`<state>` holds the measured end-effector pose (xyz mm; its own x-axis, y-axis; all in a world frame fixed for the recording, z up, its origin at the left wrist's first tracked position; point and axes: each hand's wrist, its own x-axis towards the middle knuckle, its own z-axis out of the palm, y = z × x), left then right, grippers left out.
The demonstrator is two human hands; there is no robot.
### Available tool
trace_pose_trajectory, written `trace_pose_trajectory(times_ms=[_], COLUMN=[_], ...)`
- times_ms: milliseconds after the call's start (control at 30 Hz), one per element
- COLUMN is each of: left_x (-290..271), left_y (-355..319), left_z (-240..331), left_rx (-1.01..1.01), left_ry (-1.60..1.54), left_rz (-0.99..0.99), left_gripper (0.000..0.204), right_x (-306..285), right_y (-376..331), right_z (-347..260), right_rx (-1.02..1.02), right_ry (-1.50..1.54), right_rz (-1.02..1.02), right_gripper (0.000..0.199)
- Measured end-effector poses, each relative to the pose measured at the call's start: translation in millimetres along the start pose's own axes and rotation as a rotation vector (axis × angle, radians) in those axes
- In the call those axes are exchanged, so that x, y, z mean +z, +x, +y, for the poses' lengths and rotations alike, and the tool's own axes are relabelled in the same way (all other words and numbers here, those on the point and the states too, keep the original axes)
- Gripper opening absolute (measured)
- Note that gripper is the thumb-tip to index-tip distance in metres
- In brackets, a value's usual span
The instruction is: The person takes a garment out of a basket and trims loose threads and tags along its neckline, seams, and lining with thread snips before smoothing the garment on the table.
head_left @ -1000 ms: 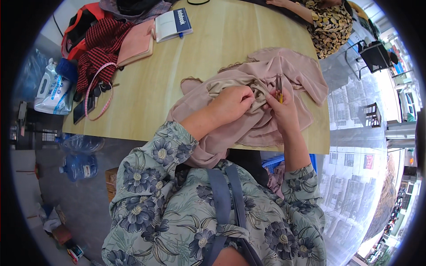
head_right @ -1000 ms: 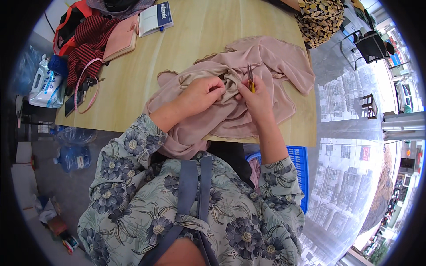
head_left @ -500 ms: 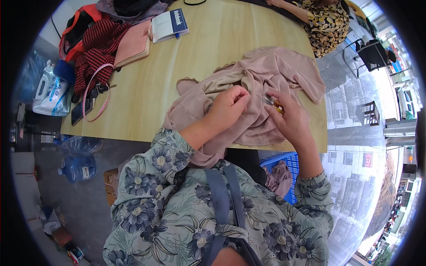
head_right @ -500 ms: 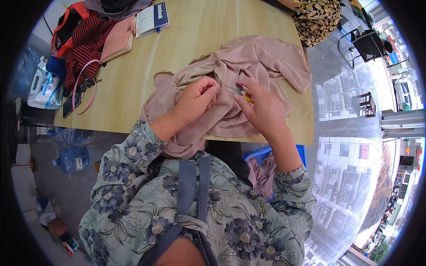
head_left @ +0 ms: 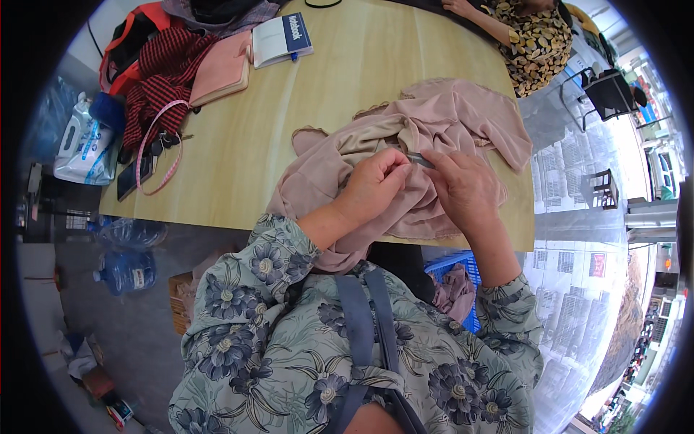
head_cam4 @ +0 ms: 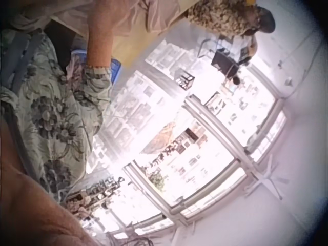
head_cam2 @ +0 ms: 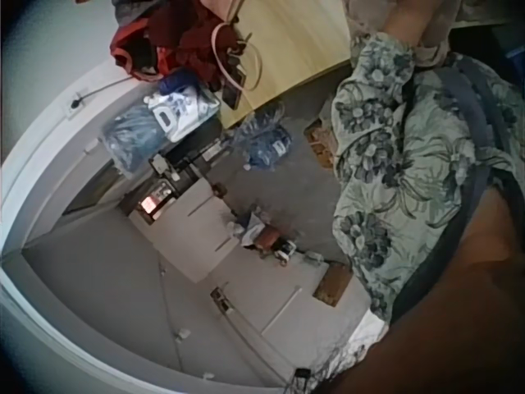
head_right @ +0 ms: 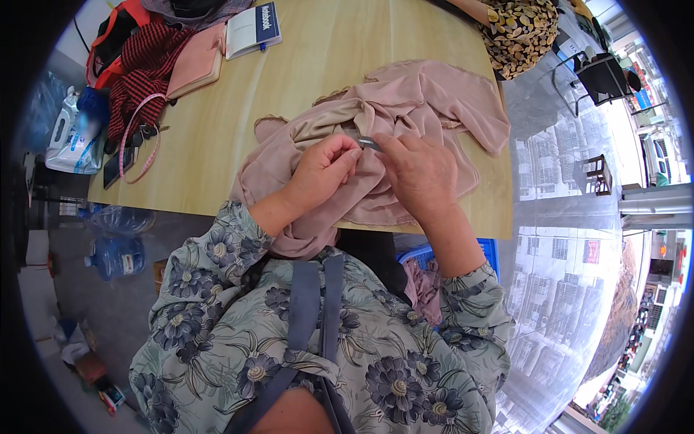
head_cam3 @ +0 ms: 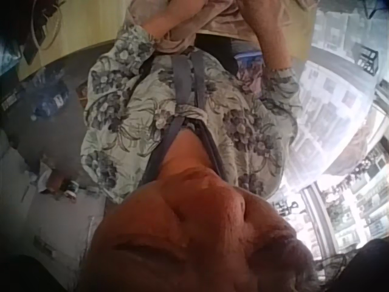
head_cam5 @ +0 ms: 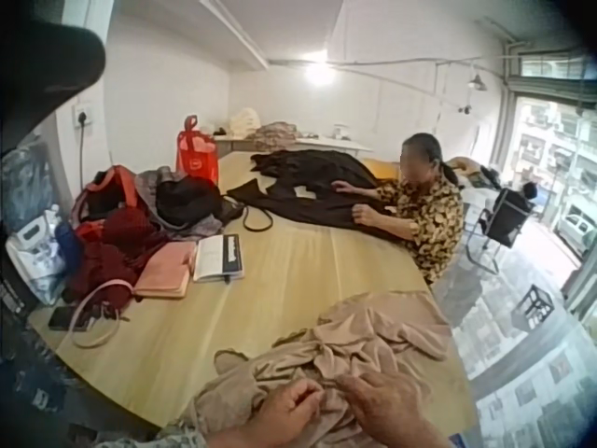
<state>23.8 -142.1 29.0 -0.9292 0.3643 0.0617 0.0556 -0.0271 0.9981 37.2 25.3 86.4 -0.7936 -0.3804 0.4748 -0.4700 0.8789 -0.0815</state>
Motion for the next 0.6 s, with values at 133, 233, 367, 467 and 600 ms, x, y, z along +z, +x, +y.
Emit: trace_pose_trajectory(times_ms=[133, 233, 367, 467, 600], left_x=[-0.7, -2.1, -4.0, -4.6, -5.4], left_y=[1.6, 3.0, 3.4, 3.5, 3.7], left_z=[-1.7, -2.2, 3.7, 5.5, 10.2], left_rx=[0.001, -0.005, -0.053, -0.053, -0.049], left_ry=[-0.034, -0.104, -0.240, -0.278, -0.296], left_rz=[0.009, 0.036, 0.089, 0.099, 0.118], left_gripper=[0.008, 0.008, 0.009, 0.009, 0.010], right_x=[0.1, -3.5, -16.8, -22.9, -25.6], right_y=[-1.0, -2.1, -0.6, 0.2, 0.8], right_z=[0.7, 2.2, -1.9, -4.9, -9.0], right_rx=[0.033, 0.079, 0.115, 0.107, 0.074], right_ry=[-0.007, 0.056, 0.117, 0.105, 0.063], right_rz=[-0.005, -0.025, -0.077, -0.150, -0.201], right_gripper=[0.023, 0.021, 0.021, 0.021, 0.022])
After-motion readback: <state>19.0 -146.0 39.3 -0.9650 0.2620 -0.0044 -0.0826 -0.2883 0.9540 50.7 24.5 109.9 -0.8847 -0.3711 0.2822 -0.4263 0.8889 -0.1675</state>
